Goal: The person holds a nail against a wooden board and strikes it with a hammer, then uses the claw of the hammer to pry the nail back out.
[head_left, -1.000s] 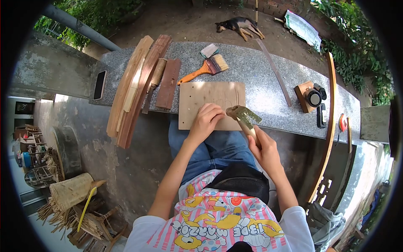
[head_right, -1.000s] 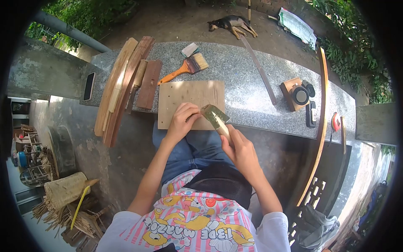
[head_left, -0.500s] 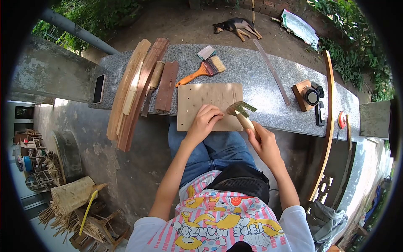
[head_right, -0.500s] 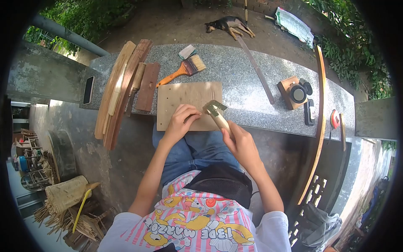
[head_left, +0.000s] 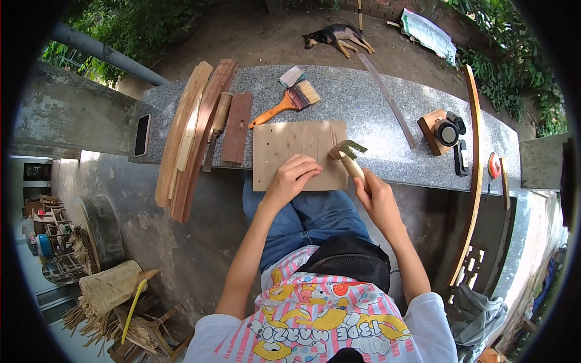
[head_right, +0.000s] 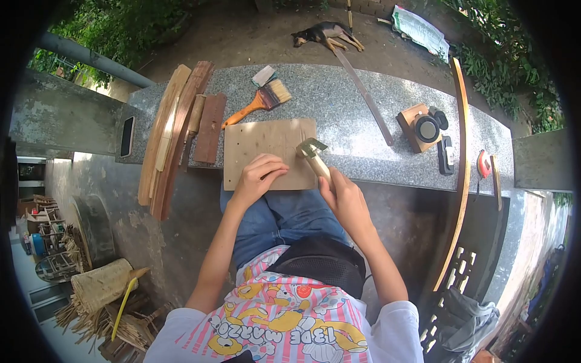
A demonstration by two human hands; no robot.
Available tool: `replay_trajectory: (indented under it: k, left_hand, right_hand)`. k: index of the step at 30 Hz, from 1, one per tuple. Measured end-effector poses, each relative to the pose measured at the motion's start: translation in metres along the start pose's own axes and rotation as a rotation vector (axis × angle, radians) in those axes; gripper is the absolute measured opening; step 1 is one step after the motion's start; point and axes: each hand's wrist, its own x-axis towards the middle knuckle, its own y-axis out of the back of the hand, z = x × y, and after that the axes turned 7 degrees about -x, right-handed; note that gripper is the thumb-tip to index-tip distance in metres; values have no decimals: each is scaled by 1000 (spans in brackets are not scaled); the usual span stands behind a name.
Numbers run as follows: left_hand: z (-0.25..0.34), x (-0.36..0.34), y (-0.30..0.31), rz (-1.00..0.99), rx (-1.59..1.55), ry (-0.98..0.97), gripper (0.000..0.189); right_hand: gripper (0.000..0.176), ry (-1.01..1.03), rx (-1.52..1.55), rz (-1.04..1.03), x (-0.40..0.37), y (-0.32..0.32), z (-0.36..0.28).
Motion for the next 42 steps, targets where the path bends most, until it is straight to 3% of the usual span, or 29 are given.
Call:
replay_trajectory:
  k: [7,9,13,15,18,21,24,42]
  left_hand:
    - [2,-4,-3,0,54,6,11]
    - [6,-6,-13,168,-69,270,9]
    - [11,-6,-12,165,-14,269,8]
    - [17,-5,-8,289,-117,156,9]
    - [27,4,-1,292,-8,93,9]
    - [20,1,-4,199,-46,169,10]
    - [10,-9,-10,176,60,123,11]
    - [4,-12,-14,199,78,117,12]
  right_hand:
    - [28,0,-5,-11,0,0,0]
    - [28,-6,-2,-12,0,0,0]
    - [28,-1,-9,-6,-1,0,0]
    - [27,-8,-3,-7,0,1,-1]
    - [27,-15,9,-15,-1,1,-1]
    - [27,-14,12,-11,-1,0,1]
    - [27,-23,21,-6,-1,1,2]
    - [27,-35,58,-13,0,0,3]
